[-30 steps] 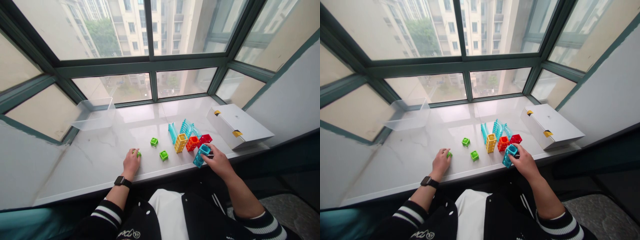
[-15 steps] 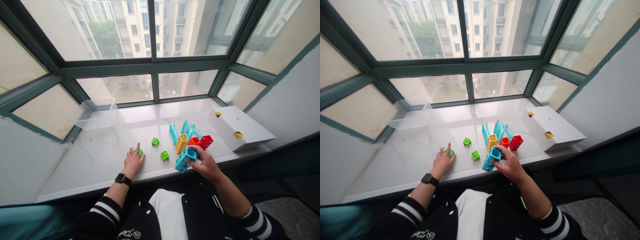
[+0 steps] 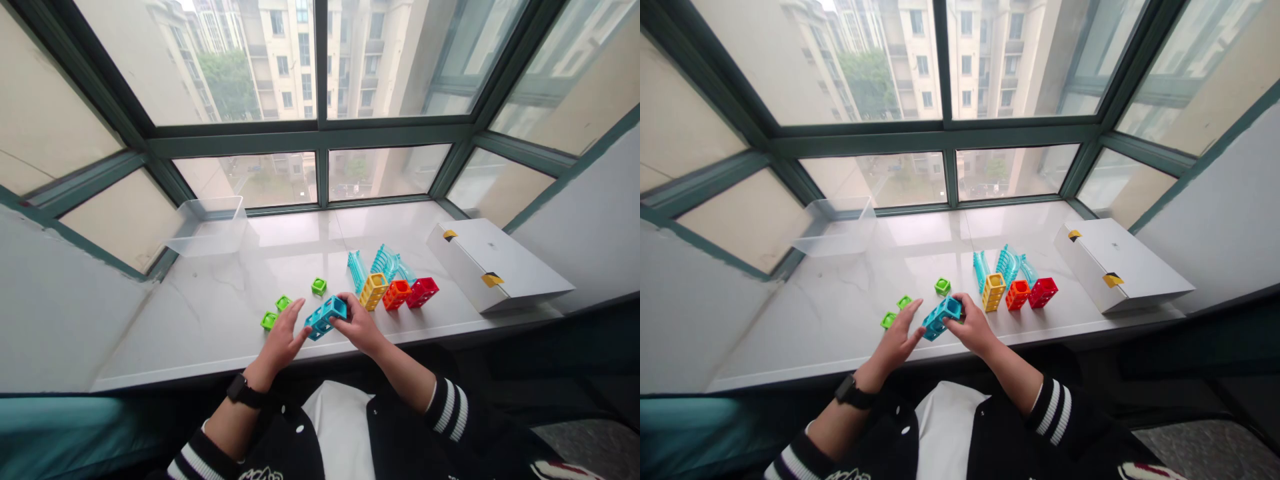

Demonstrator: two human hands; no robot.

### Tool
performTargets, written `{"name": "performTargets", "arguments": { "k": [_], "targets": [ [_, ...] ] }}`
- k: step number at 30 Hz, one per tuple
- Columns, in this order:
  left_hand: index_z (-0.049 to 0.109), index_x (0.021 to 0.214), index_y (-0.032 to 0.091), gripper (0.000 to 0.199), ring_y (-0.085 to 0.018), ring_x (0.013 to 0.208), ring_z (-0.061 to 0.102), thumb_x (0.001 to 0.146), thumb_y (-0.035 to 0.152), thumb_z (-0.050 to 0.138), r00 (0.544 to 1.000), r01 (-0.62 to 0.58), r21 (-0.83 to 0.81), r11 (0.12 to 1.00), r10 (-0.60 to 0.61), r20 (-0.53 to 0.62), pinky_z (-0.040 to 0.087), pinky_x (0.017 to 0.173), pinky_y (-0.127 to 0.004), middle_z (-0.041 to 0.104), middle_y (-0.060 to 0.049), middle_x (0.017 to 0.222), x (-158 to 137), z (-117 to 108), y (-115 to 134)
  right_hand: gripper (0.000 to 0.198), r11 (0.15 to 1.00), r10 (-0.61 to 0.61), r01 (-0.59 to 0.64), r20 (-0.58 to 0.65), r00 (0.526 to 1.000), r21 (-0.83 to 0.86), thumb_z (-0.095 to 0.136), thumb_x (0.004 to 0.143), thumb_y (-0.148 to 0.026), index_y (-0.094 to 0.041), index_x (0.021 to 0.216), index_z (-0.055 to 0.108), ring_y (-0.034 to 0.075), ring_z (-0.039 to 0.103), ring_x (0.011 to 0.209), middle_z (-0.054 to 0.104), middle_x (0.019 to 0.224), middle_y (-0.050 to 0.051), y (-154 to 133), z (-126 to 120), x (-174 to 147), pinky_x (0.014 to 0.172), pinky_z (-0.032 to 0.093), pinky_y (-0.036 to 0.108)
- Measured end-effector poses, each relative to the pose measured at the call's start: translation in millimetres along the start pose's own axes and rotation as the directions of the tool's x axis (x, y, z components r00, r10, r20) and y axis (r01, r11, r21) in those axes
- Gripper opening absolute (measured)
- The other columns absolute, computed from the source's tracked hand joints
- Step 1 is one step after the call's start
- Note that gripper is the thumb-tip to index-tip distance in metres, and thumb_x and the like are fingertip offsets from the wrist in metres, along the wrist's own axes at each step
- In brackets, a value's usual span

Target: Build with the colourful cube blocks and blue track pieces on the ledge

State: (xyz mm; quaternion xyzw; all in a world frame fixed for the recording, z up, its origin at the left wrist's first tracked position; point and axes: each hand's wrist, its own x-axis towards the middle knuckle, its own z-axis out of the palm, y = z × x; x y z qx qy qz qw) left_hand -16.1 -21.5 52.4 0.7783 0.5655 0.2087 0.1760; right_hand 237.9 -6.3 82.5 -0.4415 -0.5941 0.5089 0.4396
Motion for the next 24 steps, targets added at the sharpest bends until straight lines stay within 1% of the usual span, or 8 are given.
{"name": "performTargets", "arguments": {
  "k": [2,4,7,11,16,18,21,24],
  "targets": [
    [0.039,0.163,0.024,0.068,-0.032,0.147,0.051,0.102,0.048,0.055,0.998,-0.016,-0.132,0.991,0.024,0.054,0.044,0.122,-0.050,0.055,-0.015,0.158,-1.4,1.9,15.3,0.047,0.997,0.000,-0.003,0.043,0.999,0.072,0.075,0.085,-0.040,-0.026,0.124,0.053,0.022,0.071,0.094,0.070,0.104,0.002,7.5,8.9,6.2,0.086,0.062,0.037],
    [0.047,0.157,0.025,0.059,-0.031,0.135,0.061,0.103,0.047,0.053,0.999,0.025,-0.221,0.975,-0.014,0.051,0.051,0.115,-0.047,0.063,-0.014,0.148,-0.4,6.8,22.8,0.047,0.996,0.010,-0.017,0.078,0.997,0.089,0.074,0.087,-0.042,-0.026,0.124,0.052,0.022,0.071,0.096,0.070,0.105,0.002,14.4,13.2,10.1,0.087,0.061,0.037],
    [0.051,0.150,0.024,0.051,-0.028,0.127,0.066,0.105,0.047,0.051,0.999,0.052,-0.253,0.966,-0.049,0.017,0.054,0.109,-0.043,0.068,-0.013,0.141,3.7,16.5,21.2,0.048,0.999,0.038,-0.041,0.100,0.994,0.031,0.072,0.087,-0.045,-0.026,0.125,0.050,0.023,0.071,0.100,0.070,0.108,0.003,22.6,12.2,11.9,0.090,0.061,0.038],
    [0.049,0.152,0.025,0.052,-0.028,0.118,0.071,0.105,0.047,0.053,0.993,0.115,-0.149,0.982,-0.110,0.036,0.056,0.099,-0.038,0.071,-0.012,0.137,9.2,27.1,13.5,0.045,0.990,0.048,-0.040,0.055,0.997,-0.133,0.071,0.085,-0.043,-0.025,0.122,0.051,0.023,0.071,0.097,0.070,0.108,0.004,26.7,6.1,12.3,0.090,0.061,0.040],
    [0.048,0.153,0.025,0.053,-0.031,0.107,0.075,0.106,0.049,0.048,0.944,0.330,0.039,0.943,-0.330,0.012,0.055,0.087,-0.038,0.074,-0.014,0.131,19.5,29.3,8.4,0.043,0.975,-0.032,-0.006,-0.167,0.985,-0.222,0.071,0.084,-0.043,-0.024,0.118,0.053,0.024,0.070,0.098,0.068,0.110,0.007,26.1,-4.0,15.5,0.094,0.060,0.042],
    [0.047,0.156,0.027,0.055,-0.031,0.102,0.076,0.106,0.049,0.049,0.927,0.369,0.116,0.922,-0.374,0.029,0.054,0.083,-0.037,0.075,-0.014,0.127,26.8,28.8,8.5,0.047,0.978,-0.021,-0.019,-0.185,0.983,-0.210,0.073,0.084,-0.046,-0.023,0.119,0.053,0.024,0.070,0.098,0.069,0.111,0.007,28.3,-6.5,15.7,0.094,0.060,0.043],
    [0.045,0.160,0.030,0.058,-0.032,0.098,0.076,0.105,0.049,0.048,0.913,0.368,0.233,0.900,-0.397,0.095,0.053,0.079,-0.037,0.077,-0.014,0.119,39.2,28.7,13.8,0.047,0.980,0.003,-0.036,-0.167,0.986,-0.195,0.075,0.083,-0.046,-0.023,0.118,0.054,0.024,0.070,0.097,0.069,0.111,0.008,34.8,-5.5,13.7,0.092,0.060,0.044],
    [0.035,0.166,0.029,0.066,-0.035,0.099,0.076,0.105,0.050,0.048,0.894,0.348,0.331,0.877,-0.417,0.166,0.053,0.078,-0.038,0.076,-0.016,0.115,46.1,28.0,22.2,0.047,0.982,0.000,-0.029,-0.156,0.988,-0.186,0.076,0.082,-0.045,-0.023,0.117,0.056,0.025,0.070,0.098,0.069,0.111,0.007,41.0,-3.5,10.0,0.091,0.060,0.044]
  ]
}}
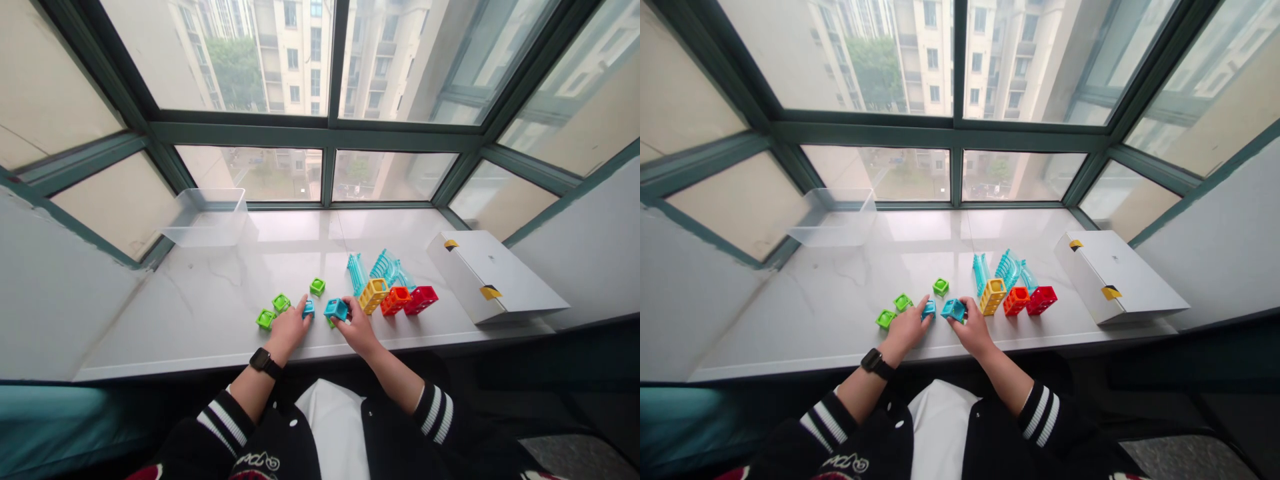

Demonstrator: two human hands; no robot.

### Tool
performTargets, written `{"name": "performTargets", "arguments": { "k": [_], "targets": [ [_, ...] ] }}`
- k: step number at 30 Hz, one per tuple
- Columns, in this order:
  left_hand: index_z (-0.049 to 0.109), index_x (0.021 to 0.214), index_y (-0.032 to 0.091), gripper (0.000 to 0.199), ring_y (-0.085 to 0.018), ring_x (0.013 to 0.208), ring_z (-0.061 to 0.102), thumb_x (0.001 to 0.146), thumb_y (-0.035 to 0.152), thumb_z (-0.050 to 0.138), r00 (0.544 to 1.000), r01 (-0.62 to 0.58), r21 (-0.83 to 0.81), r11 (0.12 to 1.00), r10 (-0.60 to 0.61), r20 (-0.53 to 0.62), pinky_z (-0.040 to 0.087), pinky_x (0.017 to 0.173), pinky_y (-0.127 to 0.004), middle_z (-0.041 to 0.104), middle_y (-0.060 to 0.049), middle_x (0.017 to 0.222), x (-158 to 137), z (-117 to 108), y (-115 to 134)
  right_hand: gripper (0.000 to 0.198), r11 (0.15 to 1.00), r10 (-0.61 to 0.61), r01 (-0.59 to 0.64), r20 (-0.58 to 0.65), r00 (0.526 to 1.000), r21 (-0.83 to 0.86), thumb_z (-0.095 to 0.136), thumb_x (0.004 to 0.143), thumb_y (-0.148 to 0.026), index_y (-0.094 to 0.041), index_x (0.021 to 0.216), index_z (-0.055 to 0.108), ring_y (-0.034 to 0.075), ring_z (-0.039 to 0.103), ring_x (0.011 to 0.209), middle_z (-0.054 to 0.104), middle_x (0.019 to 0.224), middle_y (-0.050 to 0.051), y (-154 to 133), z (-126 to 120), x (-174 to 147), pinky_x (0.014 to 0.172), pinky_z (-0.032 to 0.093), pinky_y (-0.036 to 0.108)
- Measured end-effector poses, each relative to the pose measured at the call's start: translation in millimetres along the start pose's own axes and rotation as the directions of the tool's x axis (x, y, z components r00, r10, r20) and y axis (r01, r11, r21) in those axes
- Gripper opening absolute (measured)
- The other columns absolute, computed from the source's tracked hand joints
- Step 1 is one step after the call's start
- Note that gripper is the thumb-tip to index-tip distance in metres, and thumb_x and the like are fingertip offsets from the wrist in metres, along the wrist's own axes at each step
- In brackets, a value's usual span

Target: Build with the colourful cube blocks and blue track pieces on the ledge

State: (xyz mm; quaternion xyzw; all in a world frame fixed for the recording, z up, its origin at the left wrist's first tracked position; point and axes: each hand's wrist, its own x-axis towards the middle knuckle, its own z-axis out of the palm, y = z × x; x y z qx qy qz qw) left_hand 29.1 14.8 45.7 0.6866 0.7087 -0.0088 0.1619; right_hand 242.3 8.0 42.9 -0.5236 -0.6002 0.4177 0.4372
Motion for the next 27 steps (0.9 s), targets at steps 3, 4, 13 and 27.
{"name": "performTargets", "arguments": {
  "k": [3,4,13,27],
  "targets": [
    [0.024,0.169,0.023,0.084,-0.036,0.100,0.076,0.100,0.056,0.058,1.000,0.006,0.017,1.000,-0.006,0.027,0.054,0.080,-0.038,0.076,-0.017,0.114,-3.6,-5.4,-1.0,0.045,1.000,-0.017,0.017,0.013,1.000,0.008,0.076,0.083,-0.043,-0.024,0.119,0.058,0.025,0.070,0.100,0.069,0.112,0.007,3.7,-4.4,-3.9,0.093,0.060,0.044],
    [0.023,0.169,0.021,0.088,-0.036,0.100,0.076,0.099,0.059,0.060,1.000,0.007,0.001,1.000,-0.007,0.006,0.054,0.081,-0.039,0.076,-0.017,0.115,-4.3,-8.0,-4.5,0.045,1.000,-0.029,0.029,0.018,0.999,0.002,0.077,0.084,-0.043,-0.024,0.120,0.058,0.025,0.070,0.102,0.069,0.113,0.007,4.7,-7.3,-5.1,0.093,0.060,0.044],
    [0.062,0.131,0.015,0.044,-0.032,0.112,0.063,0.102,0.047,0.063,0.873,-0.250,-0.043,0.967,0.206,-0.442,0.050,0.103,-0.044,0.066,-0.017,0.119,70.9,-29.4,-38.2,0.046,0.877,-0.212,0.271,0.188,0.959,-0.398,0.085,0.083,-0.029,-0.029,0.127,0.072,0.030,0.062,0.117,0.065,0.121,0.010,9.9,3.8,-8.1,0.107,0.051,0.050],
    [0.051,0.150,0.014,0.050,-0.030,0.140,0.057,0.106,0.038,0.048,0.860,-0.435,-0.232,0.870,0.326,-0.392,0.044,0.121,-0.048,0.061,-0.018,0.149,98.1,8.6,-53.9,0.065,0.711,-0.196,0.300,0.230,0.953,-0.635,0.085,0.083,-0.027,-0.024,0.144,0.063,0.043,0.041,0.149,0.056,0.150,0.018,29.8,43.4,-0.9,0.124,0.032,0.068]
  ]
}}
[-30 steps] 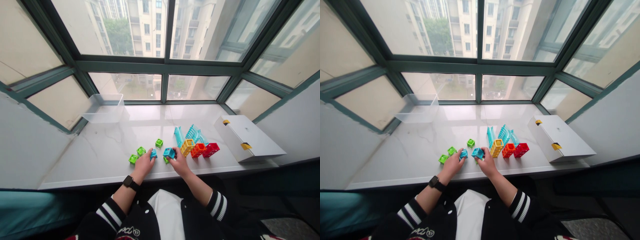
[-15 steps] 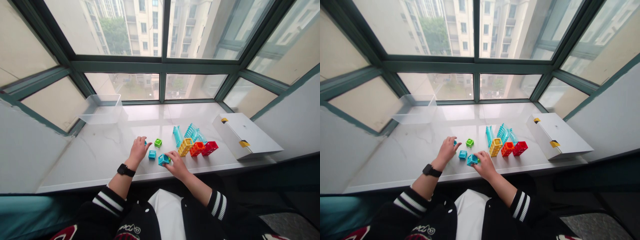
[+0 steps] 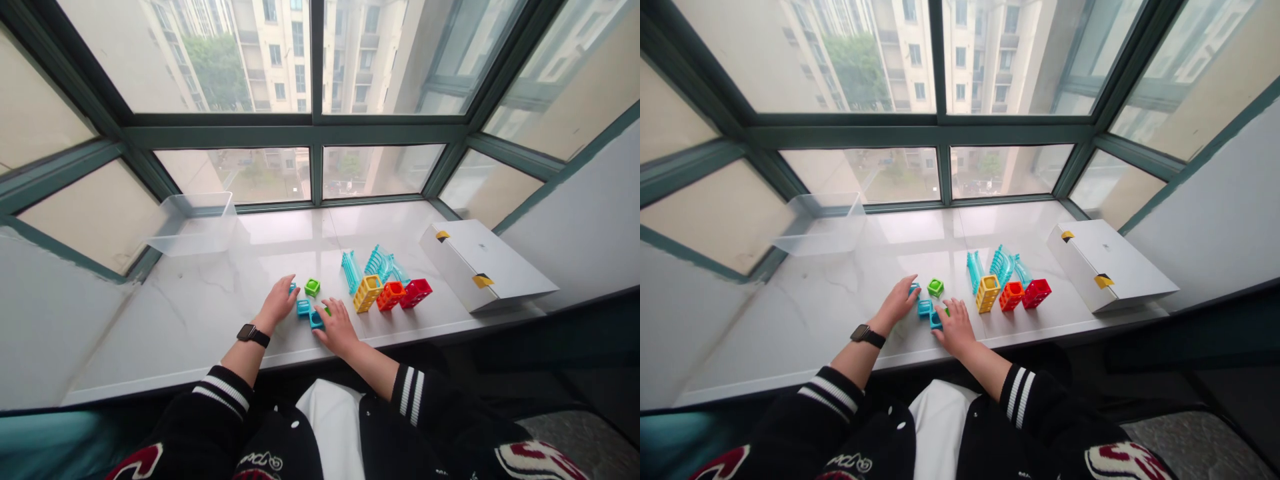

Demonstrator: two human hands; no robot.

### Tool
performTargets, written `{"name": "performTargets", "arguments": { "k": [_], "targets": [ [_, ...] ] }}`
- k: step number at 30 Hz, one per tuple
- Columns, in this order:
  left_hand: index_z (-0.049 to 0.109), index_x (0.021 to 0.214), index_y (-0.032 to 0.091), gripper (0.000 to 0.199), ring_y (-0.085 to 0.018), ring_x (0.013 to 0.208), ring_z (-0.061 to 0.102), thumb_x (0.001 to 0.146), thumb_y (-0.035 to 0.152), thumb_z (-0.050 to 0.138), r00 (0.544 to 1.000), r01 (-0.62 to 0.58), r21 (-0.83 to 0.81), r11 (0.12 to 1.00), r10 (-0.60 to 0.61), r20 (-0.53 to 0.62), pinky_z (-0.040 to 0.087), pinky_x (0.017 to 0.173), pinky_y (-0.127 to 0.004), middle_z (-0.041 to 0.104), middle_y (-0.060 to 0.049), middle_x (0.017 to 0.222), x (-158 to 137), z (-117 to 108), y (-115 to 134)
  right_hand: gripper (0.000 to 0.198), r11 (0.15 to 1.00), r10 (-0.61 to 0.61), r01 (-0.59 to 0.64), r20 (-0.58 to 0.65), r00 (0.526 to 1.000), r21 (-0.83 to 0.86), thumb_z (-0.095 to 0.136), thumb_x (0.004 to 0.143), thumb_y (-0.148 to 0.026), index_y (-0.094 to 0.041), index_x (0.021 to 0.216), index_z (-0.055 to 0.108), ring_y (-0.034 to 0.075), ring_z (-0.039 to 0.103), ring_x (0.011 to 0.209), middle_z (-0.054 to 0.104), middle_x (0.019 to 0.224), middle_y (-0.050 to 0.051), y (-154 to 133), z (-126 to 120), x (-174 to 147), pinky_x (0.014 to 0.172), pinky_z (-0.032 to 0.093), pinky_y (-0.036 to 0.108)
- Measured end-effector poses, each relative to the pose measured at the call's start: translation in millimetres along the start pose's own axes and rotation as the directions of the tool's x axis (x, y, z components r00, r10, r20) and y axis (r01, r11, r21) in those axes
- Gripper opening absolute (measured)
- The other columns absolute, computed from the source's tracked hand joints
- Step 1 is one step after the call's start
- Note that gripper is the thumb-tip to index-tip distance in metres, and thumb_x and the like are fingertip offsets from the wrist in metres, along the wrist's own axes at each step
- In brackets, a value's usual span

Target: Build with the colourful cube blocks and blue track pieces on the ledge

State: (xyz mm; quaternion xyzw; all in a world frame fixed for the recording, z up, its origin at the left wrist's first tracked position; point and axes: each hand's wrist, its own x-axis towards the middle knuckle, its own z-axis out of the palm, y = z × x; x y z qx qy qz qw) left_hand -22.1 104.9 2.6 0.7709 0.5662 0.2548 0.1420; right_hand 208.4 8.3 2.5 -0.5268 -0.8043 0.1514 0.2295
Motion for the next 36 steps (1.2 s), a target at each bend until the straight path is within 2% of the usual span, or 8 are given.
{"name": "performTargets", "arguments": {
  "k": [6,9,12,17,22,30,34,36],
  "targets": [
    [0.057,0.144,0.020,0.046,-0.029,0.134,0.062,0.107,0.044,0.044,0.987,0.046,-0.111,0.993,-0.063,-0.151,0.050,0.116,-0.050,0.066,-0.014,0.141,-55.1,-34.1,-7.8,0.034,0.962,-0.138,0.211,-0.361,0.922,0.171,0.062,0.098,-0.021,-0.026,0.131,0.067,0.028,0.066,0.116,0.072,0.120,0.010,8.9,-88.6,-12.4,0.106,0.055,0.048],
    [0.060,0.139,0.021,0.042,-0.029,0.131,0.064,0.106,0.045,0.046,0.968,0.110,-0.129,0.986,-0.136,-0.210,0.051,0.115,-0.049,0.068,-0.012,0.137,-90.3,-50.3,-9.4,0.029,0.997,-0.026,0.061,-0.583,0.812,0.041,0.055,0.098,-0.019,-0.023,0.123,0.070,0.029,0.067,0.111,0.074,0.111,0.010,40.6,-151.0,-21.9,0.104,0.054,0.050],
    [0.062,0.134,0.022,0.040,-0.029,0.129,0.065,0.105,0.046,0.047,0.949,0.153,-0.140,0.978,-0.185,-0.255,0.051,0.114,-0.049,0.070,-0.010,0.133,-116.1,-56.8,-7.8,0.041,0.974,0.056,-0.152,-0.472,0.880,-0.168,0.054,0.094,-0.018,-0.019,0.133,0.066,0.032,0.062,0.121,0.073,0.126,0.013,75.1,-186.3,-24.5,0.109,0.047,0.053],
    [0.064,0.129,0.023,0.036,-0.029,0.124,0.067,0.105,0.044,0.048,0.932,0.152,-0.156,0.976,-0.194,-0.305,0.053,0.112,-0.049,0.072,-0.010,0.127,-128.6,-52.5,8.1,0.055,0.864,0.187,-0.197,-0.068,0.980,-0.463,0.061,0.088,-0.017,-0.019,0.142,0.062,0.037,0.055,0.132,0.066,0.146,0.016,101.0,-176.9,-14.9,0.106,0.042,0.055],
    [0.064,0.127,0.025,0.032,-0.028,0.124,0.067,0.106,0.040,0.047,0.938,0.104,-0.158,0.982,-0.150,-0.314,0.053,0.113,-0.049,0.072,-0.010,0.127,-124.6,-55.4,33.3,0.048,0.872,0.194,-0.169,0.009,0.981,-0.460,0.063,0.085,-0.011,-0.022,0.131,0.070,0.036,0.063,0.121,0.074,0.128,0.016,110.3,-175.6,-7.5,0.103,0.044,0.055],
    [0.063,0.133,0.028,0.032,-0.028,0.130,0.064,0.105,0.040,0.053,0.967,-0.062,-0.251,0.966,-0.005,-0.256,0.052,0.115,-0.048,0.070,-0.010,0.133,-114.4,-68.3,96.4,0.043,0.996,-0.091,0.089,0.144,0.985,0.019,0.068,0.083,-0.017,-0.030,0.124,0.073,0.027,0.072,0.114,0.074,0.123,0.009,62.9,-228.5,-38.3,0.098,0.059,0.041],
    [0.048,0.154,0.026,0.067,-0.032,0.140,0.058,0.096,0.054,0.067,0.975,-0.198,-0.310,0.930,0.219,0.036,0.049,0.119,-0.049,0.061,-0.014,0.151,-110.2,-59.9,141.0,0.045,0.937,-0.228,0.180,0.133,0.965,0.300,0.069,0.086,-0.016,-0.030,0.129,0.069,0.025,0.072,0.112,0.074,0.121,0.006,-0.7,-203.7,-30.4,0.099,0.059,0.040],
    [0.048,0.152,0.025,0.061,-0.031,0.131,0.065,0.099,0.053,0.061,0.976,-0.157,-0.297,0.942,0.195,0.102,0.054,0.112,-0.047,0.065,-0.015,0.145,-109.0,-54.1,146.7,0.043,0.901,-0.225,0.175,0.084,0.971,0.396,0.072,0.088,-0.020,-0.028,0.130,0.067,0.025,0.071,0.112,0.073,0.122,0.007,-20.0,-181.7,-19.4,0.100,0.058,0.041]
  ]
}}
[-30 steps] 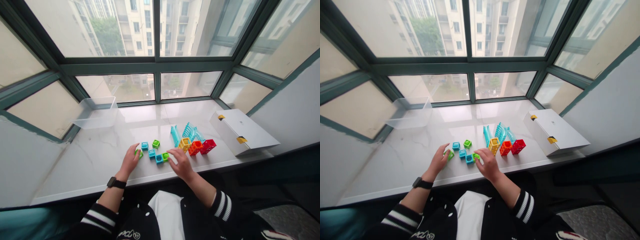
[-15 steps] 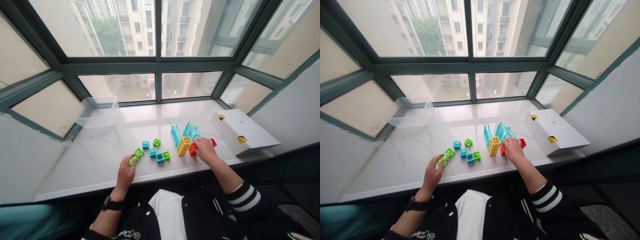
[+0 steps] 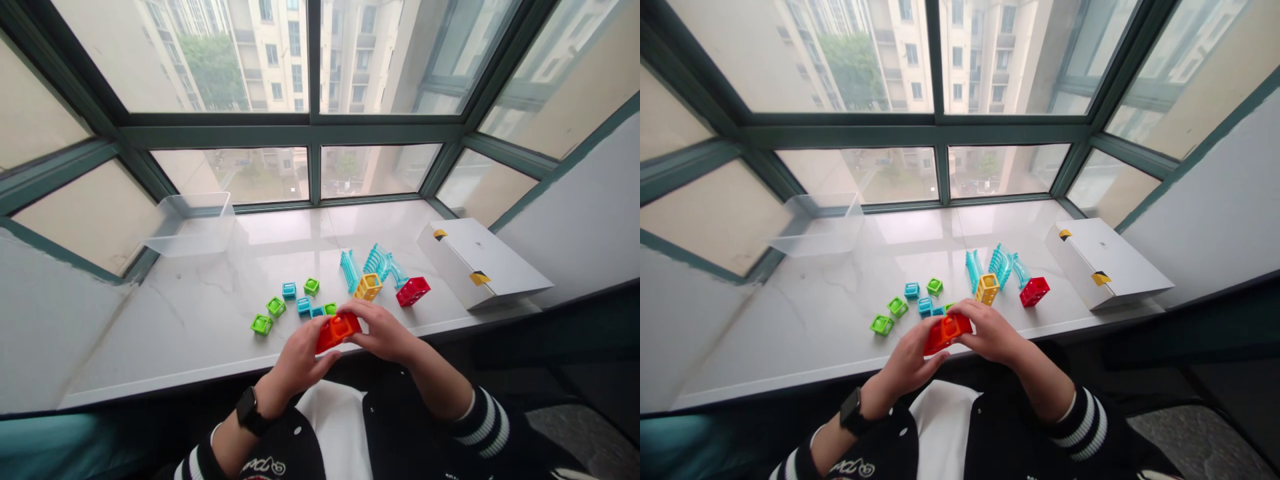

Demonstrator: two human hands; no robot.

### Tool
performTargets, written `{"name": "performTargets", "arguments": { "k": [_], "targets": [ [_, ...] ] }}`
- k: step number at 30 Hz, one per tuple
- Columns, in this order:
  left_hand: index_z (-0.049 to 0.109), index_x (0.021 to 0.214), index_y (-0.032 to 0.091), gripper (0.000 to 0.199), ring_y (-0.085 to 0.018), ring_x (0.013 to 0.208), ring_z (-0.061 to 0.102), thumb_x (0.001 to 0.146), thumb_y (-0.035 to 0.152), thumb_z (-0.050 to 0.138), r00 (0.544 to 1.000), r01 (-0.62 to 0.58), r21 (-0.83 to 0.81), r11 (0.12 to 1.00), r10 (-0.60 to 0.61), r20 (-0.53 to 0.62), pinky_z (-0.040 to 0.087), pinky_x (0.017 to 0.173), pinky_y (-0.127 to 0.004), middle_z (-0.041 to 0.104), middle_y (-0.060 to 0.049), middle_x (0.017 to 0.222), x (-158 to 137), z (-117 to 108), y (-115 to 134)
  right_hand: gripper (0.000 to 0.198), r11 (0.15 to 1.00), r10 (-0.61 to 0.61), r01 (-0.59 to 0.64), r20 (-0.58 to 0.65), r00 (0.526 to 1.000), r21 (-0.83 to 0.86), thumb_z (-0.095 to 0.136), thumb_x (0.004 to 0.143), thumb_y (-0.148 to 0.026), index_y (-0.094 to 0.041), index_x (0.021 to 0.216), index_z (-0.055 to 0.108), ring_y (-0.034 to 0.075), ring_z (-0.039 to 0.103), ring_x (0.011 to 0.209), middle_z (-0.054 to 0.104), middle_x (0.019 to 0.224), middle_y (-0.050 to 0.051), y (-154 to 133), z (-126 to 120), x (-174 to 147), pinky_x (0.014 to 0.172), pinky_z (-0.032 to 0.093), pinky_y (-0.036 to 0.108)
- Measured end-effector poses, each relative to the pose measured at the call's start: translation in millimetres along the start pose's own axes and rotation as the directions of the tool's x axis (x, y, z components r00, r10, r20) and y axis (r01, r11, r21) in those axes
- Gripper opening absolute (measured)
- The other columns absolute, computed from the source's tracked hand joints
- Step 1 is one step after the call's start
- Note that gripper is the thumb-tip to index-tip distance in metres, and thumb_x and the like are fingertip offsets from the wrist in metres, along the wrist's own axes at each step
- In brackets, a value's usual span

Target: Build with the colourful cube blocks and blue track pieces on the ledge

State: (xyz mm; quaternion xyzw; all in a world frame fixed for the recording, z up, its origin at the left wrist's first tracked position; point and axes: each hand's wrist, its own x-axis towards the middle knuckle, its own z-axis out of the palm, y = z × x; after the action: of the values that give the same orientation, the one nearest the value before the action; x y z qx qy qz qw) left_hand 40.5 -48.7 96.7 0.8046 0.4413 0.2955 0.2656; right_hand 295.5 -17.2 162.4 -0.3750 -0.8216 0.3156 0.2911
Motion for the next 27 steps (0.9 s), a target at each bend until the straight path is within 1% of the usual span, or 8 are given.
{"name": "performTargets", "arguments": {
  "k": [4,7,11,15,19,21,23,27],
  "targets": [
    [0.052,0.144,0.023,0.043,-0.028,0.123,0.070,0.109,0.046,0.042,0.978,0.176,0.069,0.982,-0.166,-0.128,0.058,0.103,-0.043,0.070,-0.014,0.136,-3.5,-1.3,-32.0,0.035,0.995,0.044,-0.029,-0.155,0.987,0.099,0.074,0.089,-0.024,-0.025,0.124,0.066,0.025,0.069,0.110,0.072,0.119,0.007,17.6,38.2,29.4,0.100,0.056,0.041],
    [0.052,0.140,0.024,0.039,-0.029,0.114,0.073,0.109,0.045,0.042,0.923,0.334,0.158,0.929,-0.289,-0.254,0.059,0.095,-0.043,0.072,-0.013,0.129,-6.9,-7.9,-65.7,0.036,0.988,0.150,-0.135,-0.256,0.955,0.075,0.074,0.088,-0.027,-0.024,0.123,0.065,0.027,0.067,0.112,0.070,0.120,0.009,47.8,62.3,50.0,0.100,0.055,0.043],
    [0.052,0.134,0.023,0.035,-0.029,0.092,0.076,0.109,0.044,0.042,0.850,0.517,0.256,0.817,-0.456,-0.263,0.058,0.079,-0.040,0.075,-0.012,0.109,0.9,-9.9,-89.7,0.039,0.959,0.273,-0.282,-0.312,0.910,0.017,0.072,0.087,-0.027,-0.021,0.124,0.062,0.028,0.066,0.113,0.068,0.123,0.012,92.1,97.0,74.9,0.102,0.055,0.045],
    [0.051,0.134,0.022,0.033,-0.029,0.094,0.075,0.108,0.043,0.045,0.843,0.537,0.349,0.768,-0.478,-0.247,0.055,0.078,-0.038,0.074,-0.014,0.116,13.8,-5.8,-93.3,0.040,0.927,0.319,-0.363,-0.313,0.895,-0.095,0.068,0.088,-0.024,-0.020,0.127,0.062,0.030,0.064,0.119,0.068,0.126,0.014,116.9,120.5,83.2,0.106,0.053,0.049],
    [0.052,0.137,0.025,0.036,-0.028,0.099,0.075,0.107,0.045,0.050,0.860,0.509,0.328,0.796,-0.450,-0.241,0.055,0.081,-0.037,0.073,-0.013,0.127,18.4,-4.0,-90.9,0.049,0.953,0.158,-0.230,-0.324,0.933,-0.197,0.067,0.089,-0.020,-0.020,0.137,0.061,0.034,0.053,0.140,0.061,0.144,0.018,110.7,123.0,78.1,0.119,0.043,0.057],
    [0.051,0.142,0.026,0.042,-0.029,0.104,0.074,0.106,0.046,0.053,0.879,0.475,0.283,0.833,-0.429,-0.210,0.056,0.084,-0.038,0.072,-0.013,0.132,19.2,-4.9,-88.0,0.058,0.982,0.019,-0.055,-0.196,0.980,-0.179,0.071,0.089,-0.022,-0.023,0.145,0.057,0.033,0.051,0.143,0.060,0.148,0.016,100.3,119.5,77.5,0.122,0.040,0.056],
    [0.049,0.147,0.027,0.046,-0.030,0.108,0.074,0.105,0.046,0.054,0.899,0.434,0.224,0.872,-0.403,-0.173,0.057,0.088,-0.039,0.072,-0.012,0.135,20.0,-6.7,-84.7,0.067,0.991,-0.085,0.080,-0.050,0.995,-0.105,0.073,0.089,-0.022,-0.026,0.152,0.053,0.031,0.054,0.140,0.062,0.148,0.013,89.8,115.8,80.1,0.120,0.043,0.053],
    [0.045,0.153,0.032,0.052,-0.029,0.110,0.074,0.104,0.046,0.057,0.914,0.394,0.111,0.912,-0.376,-0.153,0.059,0.092,-0.041,0.073,-0.008,0.138,20.9,-10.1,-80.8,0.066,0.998,-0.048,0.048,0.001,0.999,0.034,0.071,0.090,-0.015,-0.030,0.153,0.054,0.027,0.064,0.125,0.068,0.138,0.010,79.8,113.0,90.4,0.107,0.054,0.046]
  ]
}}
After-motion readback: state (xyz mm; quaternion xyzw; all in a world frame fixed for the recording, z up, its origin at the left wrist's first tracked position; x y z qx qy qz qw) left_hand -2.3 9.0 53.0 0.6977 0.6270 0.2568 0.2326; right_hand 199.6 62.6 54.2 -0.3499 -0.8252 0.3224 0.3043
